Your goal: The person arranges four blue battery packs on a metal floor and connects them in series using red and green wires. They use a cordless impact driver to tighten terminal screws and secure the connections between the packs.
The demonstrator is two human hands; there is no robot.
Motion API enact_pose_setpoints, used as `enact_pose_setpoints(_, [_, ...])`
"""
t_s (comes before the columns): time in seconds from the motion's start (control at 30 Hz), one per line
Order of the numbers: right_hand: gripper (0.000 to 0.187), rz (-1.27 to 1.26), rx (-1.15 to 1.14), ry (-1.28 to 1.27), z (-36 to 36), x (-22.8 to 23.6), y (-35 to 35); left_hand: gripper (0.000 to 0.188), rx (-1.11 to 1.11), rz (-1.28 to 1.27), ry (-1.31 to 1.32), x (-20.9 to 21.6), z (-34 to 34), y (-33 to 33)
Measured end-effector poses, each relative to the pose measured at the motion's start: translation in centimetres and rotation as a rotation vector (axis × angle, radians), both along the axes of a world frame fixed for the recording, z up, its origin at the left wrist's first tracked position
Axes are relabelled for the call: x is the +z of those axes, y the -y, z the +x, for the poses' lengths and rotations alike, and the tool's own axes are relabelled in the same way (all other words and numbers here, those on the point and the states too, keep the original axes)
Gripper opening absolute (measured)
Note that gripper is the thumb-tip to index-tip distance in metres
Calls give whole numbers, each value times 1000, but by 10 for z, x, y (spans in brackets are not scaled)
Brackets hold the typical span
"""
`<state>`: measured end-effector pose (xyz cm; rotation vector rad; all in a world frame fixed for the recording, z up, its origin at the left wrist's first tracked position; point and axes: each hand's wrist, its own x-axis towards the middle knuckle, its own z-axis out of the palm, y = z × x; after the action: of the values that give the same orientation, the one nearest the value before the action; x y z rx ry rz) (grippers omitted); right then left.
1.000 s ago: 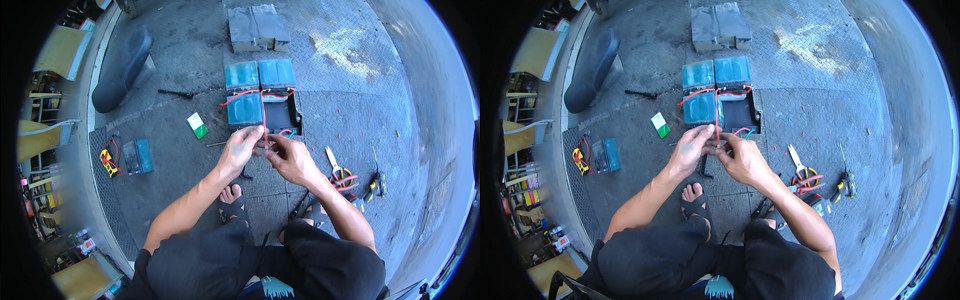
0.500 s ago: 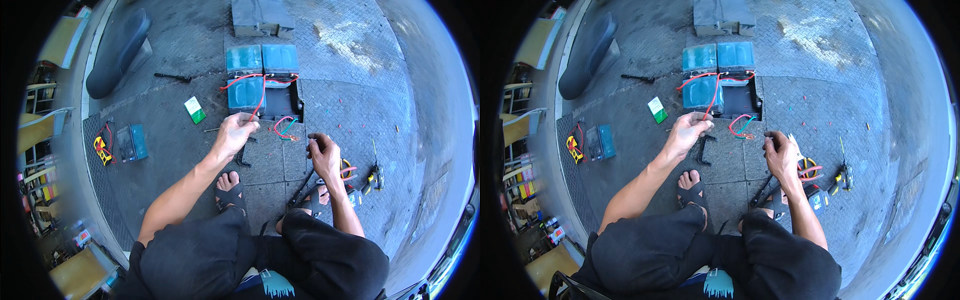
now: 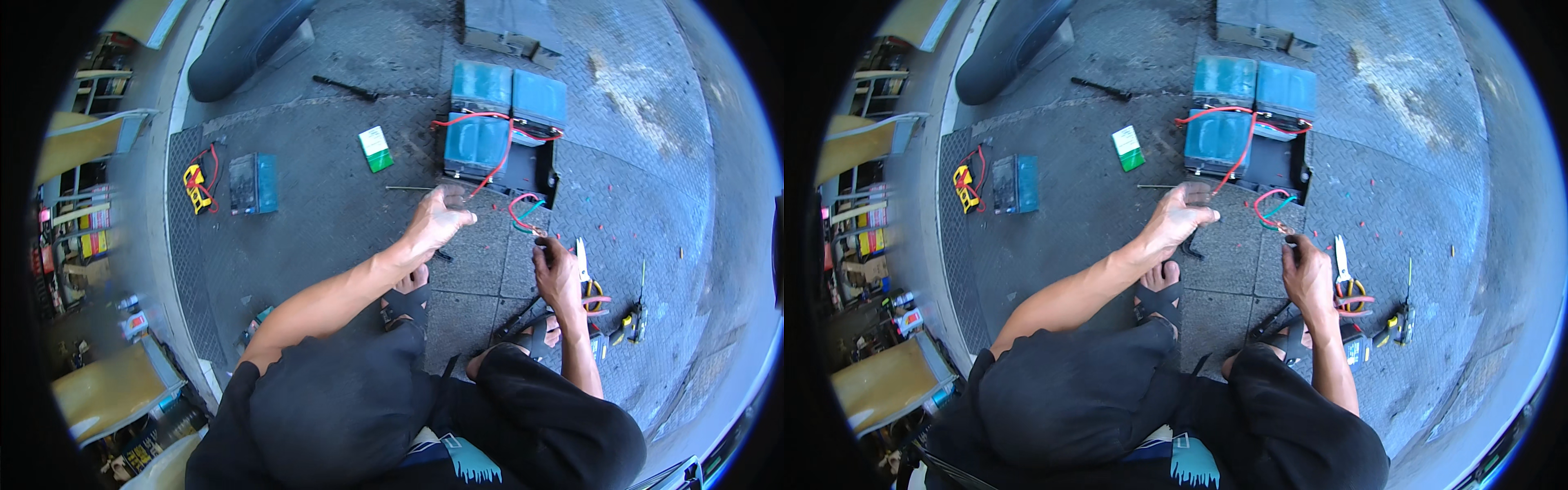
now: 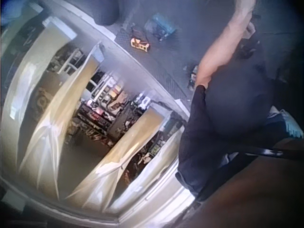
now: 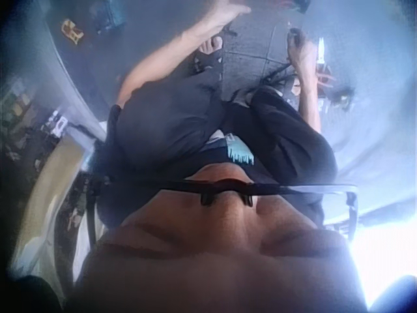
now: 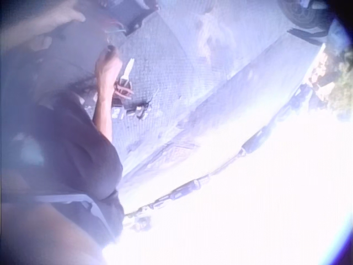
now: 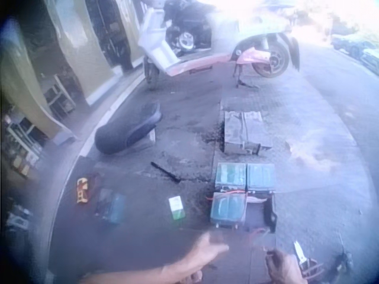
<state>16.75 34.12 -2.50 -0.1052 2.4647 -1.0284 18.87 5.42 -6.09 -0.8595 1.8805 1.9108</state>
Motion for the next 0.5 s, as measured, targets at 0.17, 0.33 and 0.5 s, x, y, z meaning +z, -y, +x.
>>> enact_pose_setpoints(0.17, [23,135,200,-5,4,0,-3,54,66,-244,-2,-25,49,27])
enact_pose_setpoints(0.33, [24,146,337,17,24,-6,4,39,262,-661,-53,-58,73,108])
enact_pose_setpoints(0.5, [28,201,453,118,34,-5,19,38,338,-871,-88,-64,59,195])
